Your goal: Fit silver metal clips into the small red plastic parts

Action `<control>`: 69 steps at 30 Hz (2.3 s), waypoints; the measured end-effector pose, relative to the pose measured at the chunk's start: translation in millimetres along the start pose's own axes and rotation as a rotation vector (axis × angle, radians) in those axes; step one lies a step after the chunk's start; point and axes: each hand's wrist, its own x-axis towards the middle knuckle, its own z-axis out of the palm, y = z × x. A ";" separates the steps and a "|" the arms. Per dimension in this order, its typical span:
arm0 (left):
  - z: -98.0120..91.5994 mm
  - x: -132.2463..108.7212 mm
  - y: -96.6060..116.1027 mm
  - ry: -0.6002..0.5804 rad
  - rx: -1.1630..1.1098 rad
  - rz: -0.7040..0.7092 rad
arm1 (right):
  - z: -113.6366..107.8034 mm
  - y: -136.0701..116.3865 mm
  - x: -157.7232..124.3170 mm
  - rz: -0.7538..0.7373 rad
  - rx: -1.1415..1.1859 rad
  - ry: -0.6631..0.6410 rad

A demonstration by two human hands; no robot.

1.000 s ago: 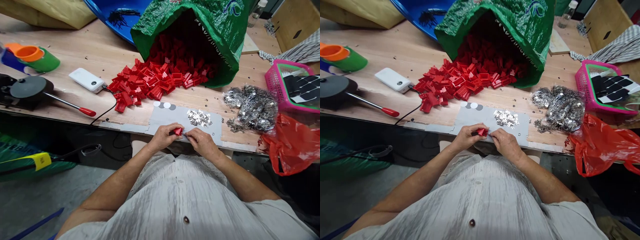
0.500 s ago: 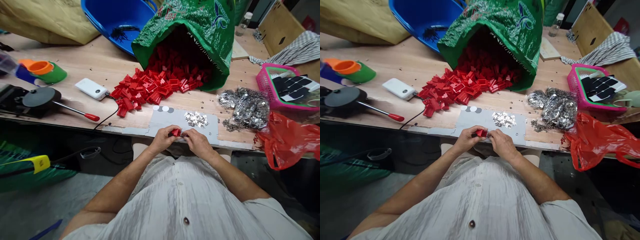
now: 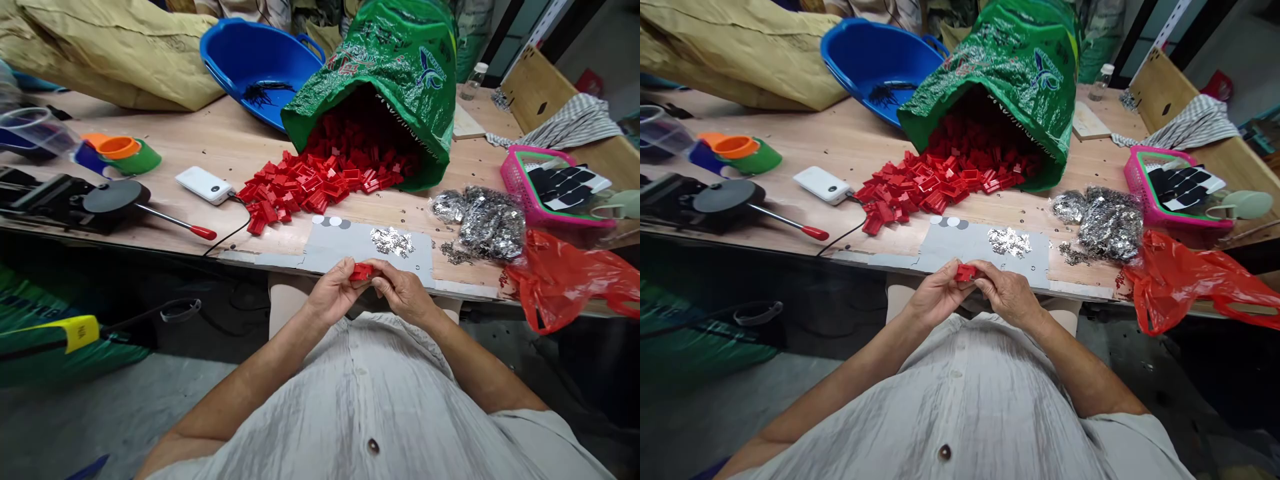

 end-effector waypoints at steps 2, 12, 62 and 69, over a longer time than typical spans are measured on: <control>3.4 -2.9 -1.6 0.033 -0.056 -0.040 | -1.7 -3.5 -0.5 -0.014 -0.033 0.018; 16.5 -10.8 -7.7 0.105 -0.158 -0.016 | 7.6 0.7 1.0 -0.065 -0.135 0.200; -119.7 13.9 -64.2 0.493 -0.005 -0.361 | -66.6 126.9 217.0 0.348 -0.507 0.163; -114.4 8.3 -64.5 0.464 0.124 -0.317 | -51.6 126.3 185.9 0.209 -0.179 0.118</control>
